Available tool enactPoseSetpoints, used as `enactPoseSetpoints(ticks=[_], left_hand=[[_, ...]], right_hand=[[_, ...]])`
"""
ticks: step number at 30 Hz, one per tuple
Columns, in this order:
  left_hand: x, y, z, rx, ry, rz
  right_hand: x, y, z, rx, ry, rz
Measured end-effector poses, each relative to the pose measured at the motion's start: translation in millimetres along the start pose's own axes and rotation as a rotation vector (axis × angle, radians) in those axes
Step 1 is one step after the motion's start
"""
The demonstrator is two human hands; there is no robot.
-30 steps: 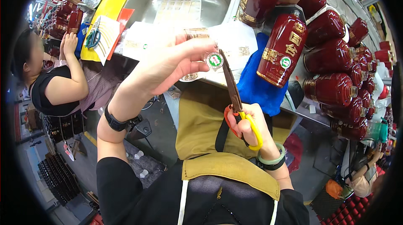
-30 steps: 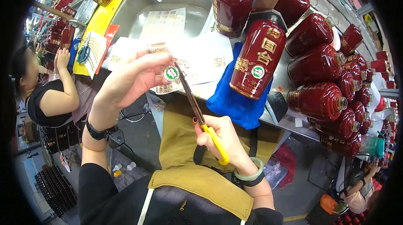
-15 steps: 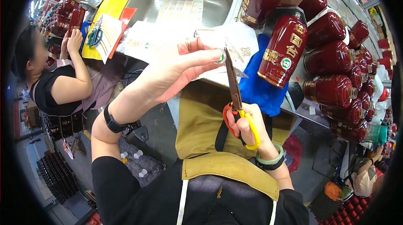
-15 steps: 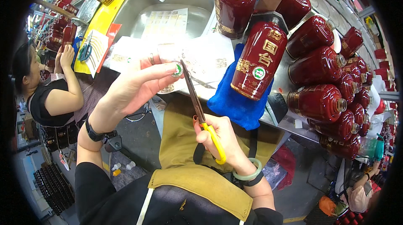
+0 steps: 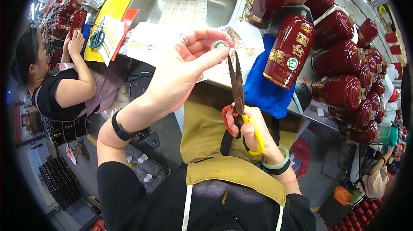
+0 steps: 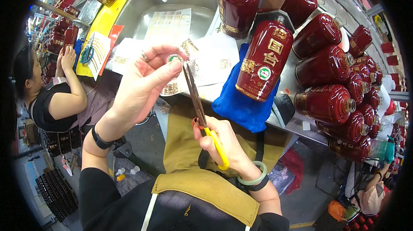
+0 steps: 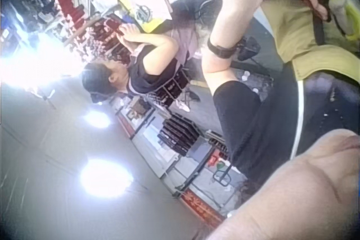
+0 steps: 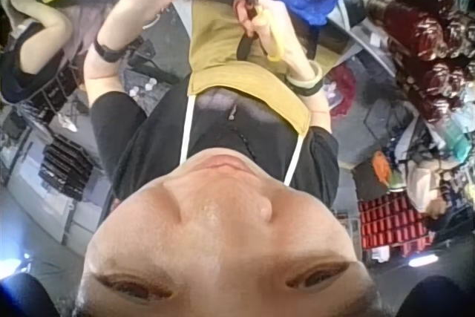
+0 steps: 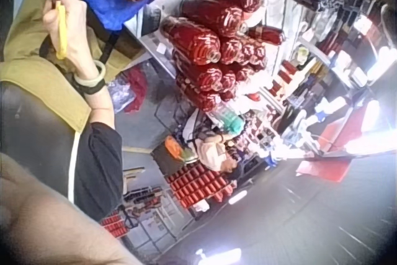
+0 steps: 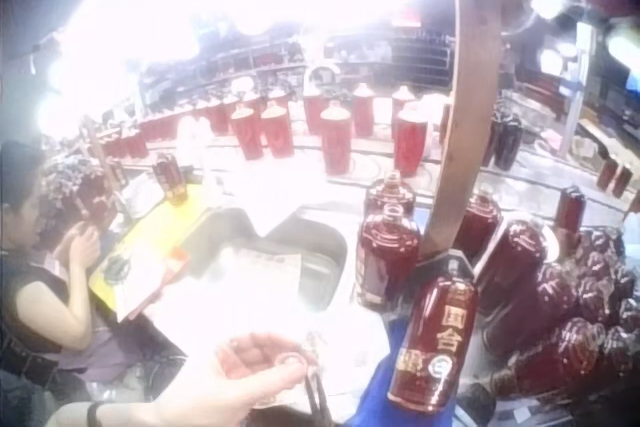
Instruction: Applying labels and decorative stickers to large red liquid bottles at a factory workstation.
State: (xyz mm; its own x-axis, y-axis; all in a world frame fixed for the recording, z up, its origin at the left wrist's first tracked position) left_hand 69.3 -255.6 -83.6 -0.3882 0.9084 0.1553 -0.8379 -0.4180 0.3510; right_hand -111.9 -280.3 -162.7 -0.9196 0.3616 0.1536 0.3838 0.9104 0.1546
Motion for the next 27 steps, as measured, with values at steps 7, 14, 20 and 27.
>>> enactPoseSetpoints(ticks=[7,14,20,27], left_hand=[[1.0,10.3,-6.3,-0.024,0.042,0.035],[0.0,13.4,-9.2,-0.009,0.110,0.065],[0.2,14.5,-10.3,0.027,0.113,0.068],[-0.9,15.1,-11.5,0.040,0.129,0.068]], right_hand=[[-1.0,-3.6,-3.4,0.022,0.003,0.087],[-1.1,-5.6,-1.8,-0.013,-0.002,0.136],[-1.9,-6.0,-5.7,-0.013,-0.031,0.146],[-2.7,-7.3,-3.9,-0.008,-0.025,0.148]])
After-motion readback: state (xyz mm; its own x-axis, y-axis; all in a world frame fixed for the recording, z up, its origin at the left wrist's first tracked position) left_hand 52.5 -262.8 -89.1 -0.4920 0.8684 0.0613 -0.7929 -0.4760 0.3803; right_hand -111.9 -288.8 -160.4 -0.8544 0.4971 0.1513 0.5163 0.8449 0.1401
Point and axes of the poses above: each hand's wrist, its own x-axis away from the middle knuckle, its own y-axis out of the palm, z = x × y, the point moved 6 cm from there along -x, towards the middle knuckle, and after that the axes turned 1 degree about x, right-handed, at the moved point
